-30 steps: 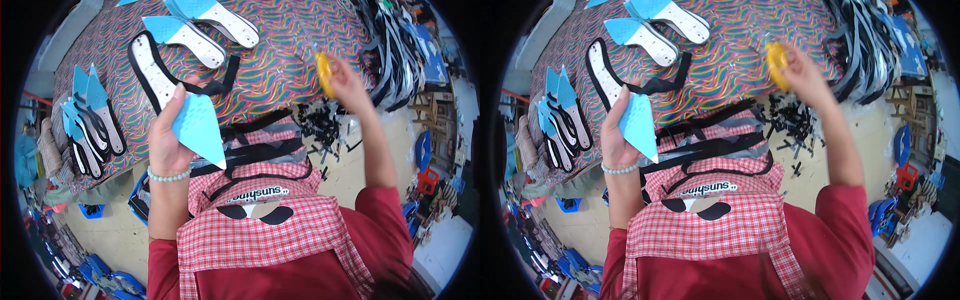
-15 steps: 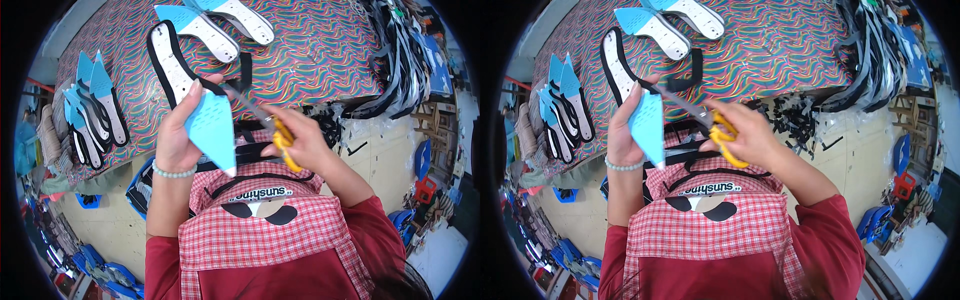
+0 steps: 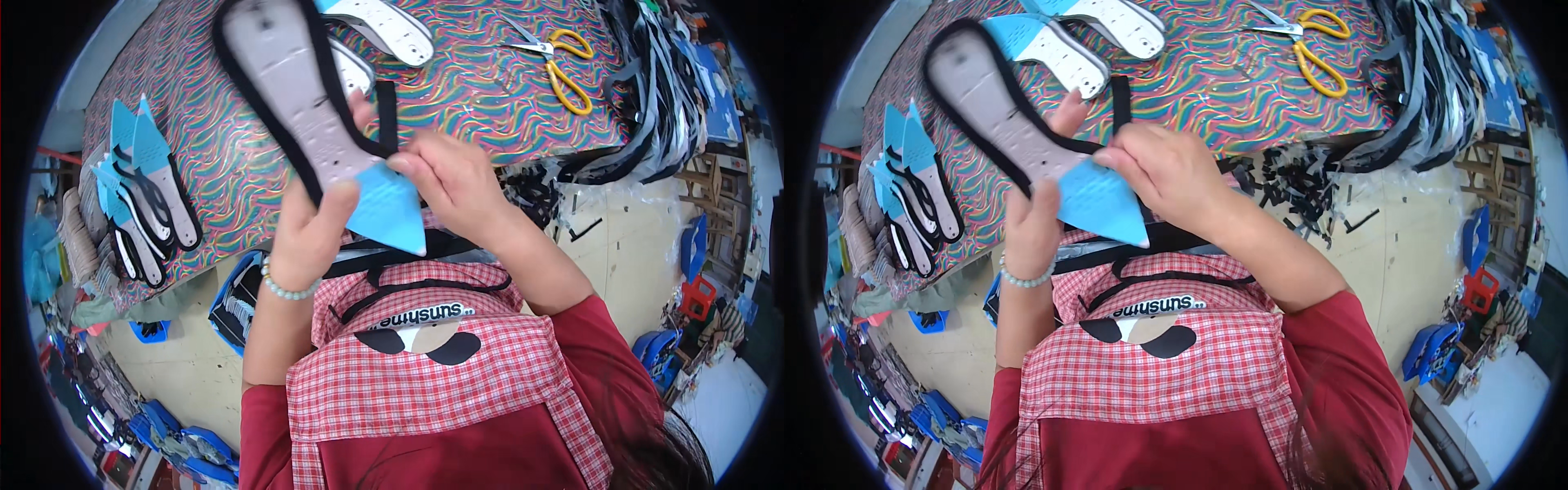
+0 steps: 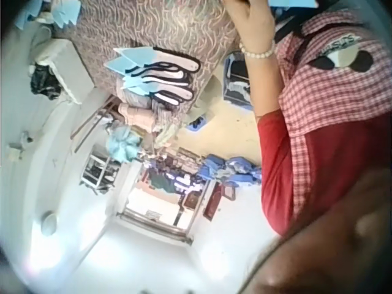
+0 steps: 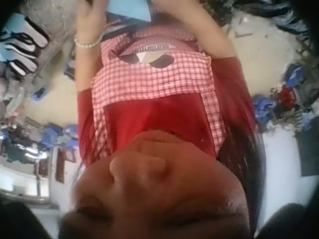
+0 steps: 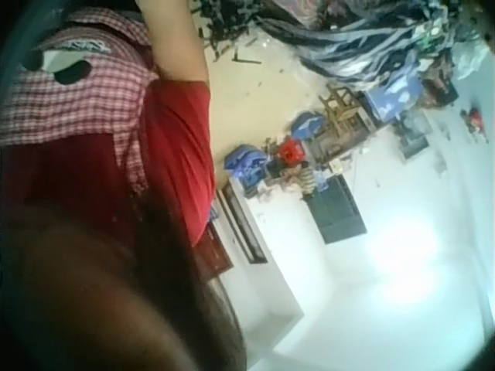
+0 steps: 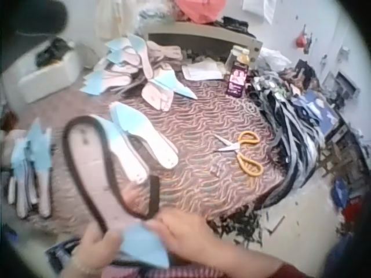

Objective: The person assembles slipper components by hand, wrapping black fabric strips around the edges of light blue and white slipper soles. They repeatedly pick up a sole, wrap the strip, and trim the excess with yellow-handled scissors before placing the finished slipper on the table.

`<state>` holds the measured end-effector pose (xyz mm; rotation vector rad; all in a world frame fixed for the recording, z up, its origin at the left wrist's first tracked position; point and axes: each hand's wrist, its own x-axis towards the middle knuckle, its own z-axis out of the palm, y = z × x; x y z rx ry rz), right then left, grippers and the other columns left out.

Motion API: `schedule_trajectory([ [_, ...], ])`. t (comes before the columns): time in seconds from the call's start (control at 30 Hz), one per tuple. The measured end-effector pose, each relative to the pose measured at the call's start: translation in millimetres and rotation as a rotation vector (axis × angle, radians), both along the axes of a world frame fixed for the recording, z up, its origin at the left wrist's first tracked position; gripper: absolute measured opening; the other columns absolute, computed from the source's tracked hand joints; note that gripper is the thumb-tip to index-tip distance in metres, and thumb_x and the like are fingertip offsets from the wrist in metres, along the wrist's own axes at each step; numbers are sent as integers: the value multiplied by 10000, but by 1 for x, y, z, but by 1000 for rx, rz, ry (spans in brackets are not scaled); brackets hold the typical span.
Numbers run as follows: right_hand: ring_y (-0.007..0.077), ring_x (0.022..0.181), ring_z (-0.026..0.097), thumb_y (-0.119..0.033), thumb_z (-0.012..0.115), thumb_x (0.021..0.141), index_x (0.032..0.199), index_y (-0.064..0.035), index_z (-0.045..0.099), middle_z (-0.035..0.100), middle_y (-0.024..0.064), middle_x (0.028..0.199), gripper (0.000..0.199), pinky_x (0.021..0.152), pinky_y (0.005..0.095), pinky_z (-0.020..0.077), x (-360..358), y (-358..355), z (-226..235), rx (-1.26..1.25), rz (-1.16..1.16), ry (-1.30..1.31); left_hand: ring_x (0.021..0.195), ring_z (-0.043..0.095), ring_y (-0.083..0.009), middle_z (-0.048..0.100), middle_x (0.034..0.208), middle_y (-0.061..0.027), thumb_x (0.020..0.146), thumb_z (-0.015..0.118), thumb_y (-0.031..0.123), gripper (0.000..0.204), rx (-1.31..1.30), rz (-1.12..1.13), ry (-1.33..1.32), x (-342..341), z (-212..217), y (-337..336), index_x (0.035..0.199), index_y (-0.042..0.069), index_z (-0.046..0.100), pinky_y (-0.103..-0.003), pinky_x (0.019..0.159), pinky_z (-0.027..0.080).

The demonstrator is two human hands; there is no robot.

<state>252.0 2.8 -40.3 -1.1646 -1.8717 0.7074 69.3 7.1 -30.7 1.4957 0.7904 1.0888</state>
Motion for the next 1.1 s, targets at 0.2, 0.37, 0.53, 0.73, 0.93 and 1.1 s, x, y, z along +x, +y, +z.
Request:
schedule_trajectory([
  [0.2,294,703,620,-214,610,887,859,-49,587,592,127,761,169,578,360,481,-6,-25,-20,-16,89,-71,984,567,-258,481,1240,-175,946,438,527,745,-176,-158,-548,-32,34,26,1438,3,244,-383,855,460],
  [0.37,92,735,595,-272,513,979,974,-47,621,622,6,812,250,651,256,466,-26,-36,-26,-1019,151,716,768,555,-180,556,971,-94,956,430,508,714,-233,-36,-554,-14,47,7,1424,-4,261,-331,658,487],
  [0.53,93,796,575,-237,542,966,1014,-27,630,602,10,867,233,729,262,469,-27,-45,-21,-694,431,526,919,566,-252,610,1053,-76,938,458,412,434,-222,-291,-434,-63,70,-6,1236,101,500,-452,790,457],
  [0.73,302,951,577,-176,667,824,1061,-52,628,614,119,999,270,840,416,442,-1,14,-16,162,105,-260,1215,513,-364,649,1157,-112,842,587,88,197,780,-139,986,-142,102,20,1022,95,668,-533,1105,238],
  [0.93,294,821,587,-114,688,795,960,-36,651,593,97,873,186,700,393,459,55,-31,-26,-111,91,-358,1134,543,-331,609,1184,-116,781,660,36,311,515,130,1209,-189,-6,-21,1089,82,651,-436,980,397],
  [1.1,283,787,596,-41,674,799,947,-12,657,612,114,830,151,670,340,477,149,-101,-11,-301,-278,-715,769,626,-257,648,835,-116,764,703,-9,143,-166,114,826,-166,-57,-126,903,11,673,-307,684,490],
])
